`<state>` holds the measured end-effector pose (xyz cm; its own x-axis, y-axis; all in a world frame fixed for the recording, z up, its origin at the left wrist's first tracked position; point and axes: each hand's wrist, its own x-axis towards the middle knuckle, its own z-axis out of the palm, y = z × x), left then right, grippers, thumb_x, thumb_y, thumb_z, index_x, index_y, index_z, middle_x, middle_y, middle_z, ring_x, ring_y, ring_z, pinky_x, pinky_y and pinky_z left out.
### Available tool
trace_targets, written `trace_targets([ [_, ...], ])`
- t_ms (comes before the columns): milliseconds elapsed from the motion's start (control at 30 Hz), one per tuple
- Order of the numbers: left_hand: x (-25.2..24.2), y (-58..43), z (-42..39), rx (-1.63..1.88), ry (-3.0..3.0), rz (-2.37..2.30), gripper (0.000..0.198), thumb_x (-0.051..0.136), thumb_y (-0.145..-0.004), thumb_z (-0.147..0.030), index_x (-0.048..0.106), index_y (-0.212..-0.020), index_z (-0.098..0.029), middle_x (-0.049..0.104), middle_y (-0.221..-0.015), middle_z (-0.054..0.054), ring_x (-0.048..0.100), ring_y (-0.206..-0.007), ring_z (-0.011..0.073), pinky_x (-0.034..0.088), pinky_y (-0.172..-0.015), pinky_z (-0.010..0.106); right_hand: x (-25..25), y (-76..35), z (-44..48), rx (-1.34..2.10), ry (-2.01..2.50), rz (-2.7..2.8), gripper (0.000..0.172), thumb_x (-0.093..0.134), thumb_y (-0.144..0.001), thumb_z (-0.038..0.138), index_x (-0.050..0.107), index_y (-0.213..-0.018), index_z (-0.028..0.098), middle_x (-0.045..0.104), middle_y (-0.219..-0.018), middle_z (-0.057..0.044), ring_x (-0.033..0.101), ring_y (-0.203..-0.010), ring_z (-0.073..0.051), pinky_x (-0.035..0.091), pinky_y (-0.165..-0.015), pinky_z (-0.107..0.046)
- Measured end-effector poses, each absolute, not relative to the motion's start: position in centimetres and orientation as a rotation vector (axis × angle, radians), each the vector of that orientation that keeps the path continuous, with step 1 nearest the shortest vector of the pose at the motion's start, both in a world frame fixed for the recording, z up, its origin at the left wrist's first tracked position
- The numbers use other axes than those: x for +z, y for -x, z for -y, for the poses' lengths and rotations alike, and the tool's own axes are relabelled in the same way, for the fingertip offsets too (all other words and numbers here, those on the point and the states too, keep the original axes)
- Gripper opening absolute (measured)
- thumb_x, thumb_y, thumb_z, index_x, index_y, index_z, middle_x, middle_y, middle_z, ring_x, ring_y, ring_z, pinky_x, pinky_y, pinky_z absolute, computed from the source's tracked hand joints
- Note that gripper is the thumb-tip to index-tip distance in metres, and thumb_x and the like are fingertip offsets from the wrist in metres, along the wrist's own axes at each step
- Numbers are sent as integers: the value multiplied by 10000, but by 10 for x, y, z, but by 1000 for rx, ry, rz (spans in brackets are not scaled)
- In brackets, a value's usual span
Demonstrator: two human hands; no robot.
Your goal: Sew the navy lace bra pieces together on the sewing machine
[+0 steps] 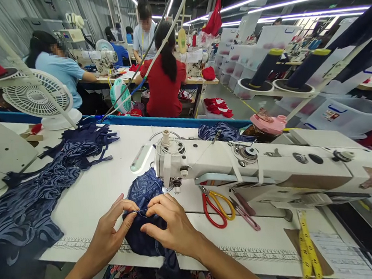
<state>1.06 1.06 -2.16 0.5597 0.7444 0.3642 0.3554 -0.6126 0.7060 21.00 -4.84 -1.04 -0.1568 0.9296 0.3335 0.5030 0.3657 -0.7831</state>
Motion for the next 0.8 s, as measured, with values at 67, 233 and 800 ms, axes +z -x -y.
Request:
trace_targets([
  [67, -22, -10, -11, 890, -2225, -878, 92, 460, -959, -220, 545, -928, -231, 660, -887, -13, 639, -862, 134, 299, -1167, 521, -12, -207, 47, 692, 1259, 1778, 137, 720, -817, 216, 589, -855, 228, 621, -1001, -39, 571, -937, -197, 454, -845, -349],
  [233, -23, -5, -11, 885, -2132, -898, 90, 485, -954, -253, 569, -932, -232, 676, -911, -4, 655, -879, 145, 303, -1169, 515, -14, -209, 46, 768, 1255, 1703, 121, 659, -814, 152, 574, -765, 223, 635, -934, -27, 596, -890, -180, 457, -824, -328],
  [800, -8, 56, -8, 678, -1718, -765, 224, 523, -930, -416, 628, -815, -255, 675, -775, 7, 656, -713, 171, 582, -613, 273, 30, -164, 51, 550, 1376, 2234, 188, 507, -907, 130, 643, -954, 251, 640, -850, -20, 575, -698, -164, 487, -614, -275],
])
